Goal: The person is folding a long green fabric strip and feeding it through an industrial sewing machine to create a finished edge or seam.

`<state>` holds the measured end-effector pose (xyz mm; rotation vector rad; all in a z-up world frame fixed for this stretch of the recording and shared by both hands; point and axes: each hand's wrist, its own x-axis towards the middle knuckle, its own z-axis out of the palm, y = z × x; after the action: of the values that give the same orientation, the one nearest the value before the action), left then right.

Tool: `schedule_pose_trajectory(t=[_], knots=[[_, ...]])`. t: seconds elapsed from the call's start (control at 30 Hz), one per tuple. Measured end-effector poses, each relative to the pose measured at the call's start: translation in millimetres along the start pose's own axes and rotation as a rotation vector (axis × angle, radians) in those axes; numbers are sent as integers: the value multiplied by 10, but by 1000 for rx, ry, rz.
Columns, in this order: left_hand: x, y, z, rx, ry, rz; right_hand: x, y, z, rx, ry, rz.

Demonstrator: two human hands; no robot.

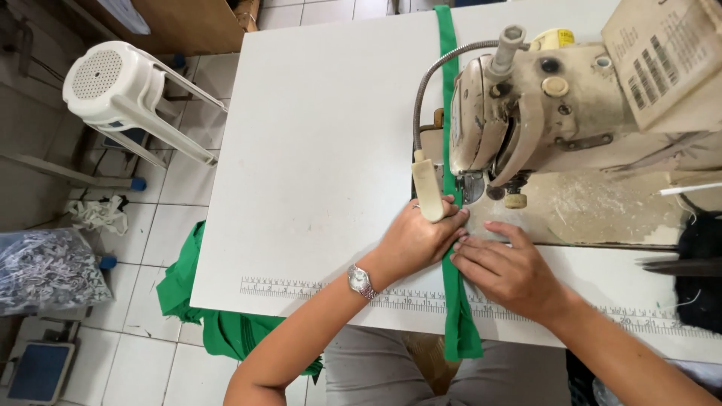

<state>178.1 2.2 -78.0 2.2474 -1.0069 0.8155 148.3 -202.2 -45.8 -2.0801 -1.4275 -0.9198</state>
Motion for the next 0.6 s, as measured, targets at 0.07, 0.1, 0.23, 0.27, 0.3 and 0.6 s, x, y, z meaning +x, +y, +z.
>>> schedule_pose_trajectory(t=[0.07,0.1,0.23,0.27,0.3,0.6], knots=[[41,96,-139,15,-4,2,13,-2,-37,-47,-19,20],[26,150,-152,17,-6,1,-34,-8,-35,-45,-18,20],[-25,238,-154,67,-34,-24,-137,13,6,-12,-51,142],[-29,232,-131,87,-44,-27,-148,33,14,-10,-56,164],[-27,216,-124,89,-44,-27,-159,47,34,-10,-55,163],[151,79,-263,126,-142,-27,-57,287,183,-28,-20,252]])
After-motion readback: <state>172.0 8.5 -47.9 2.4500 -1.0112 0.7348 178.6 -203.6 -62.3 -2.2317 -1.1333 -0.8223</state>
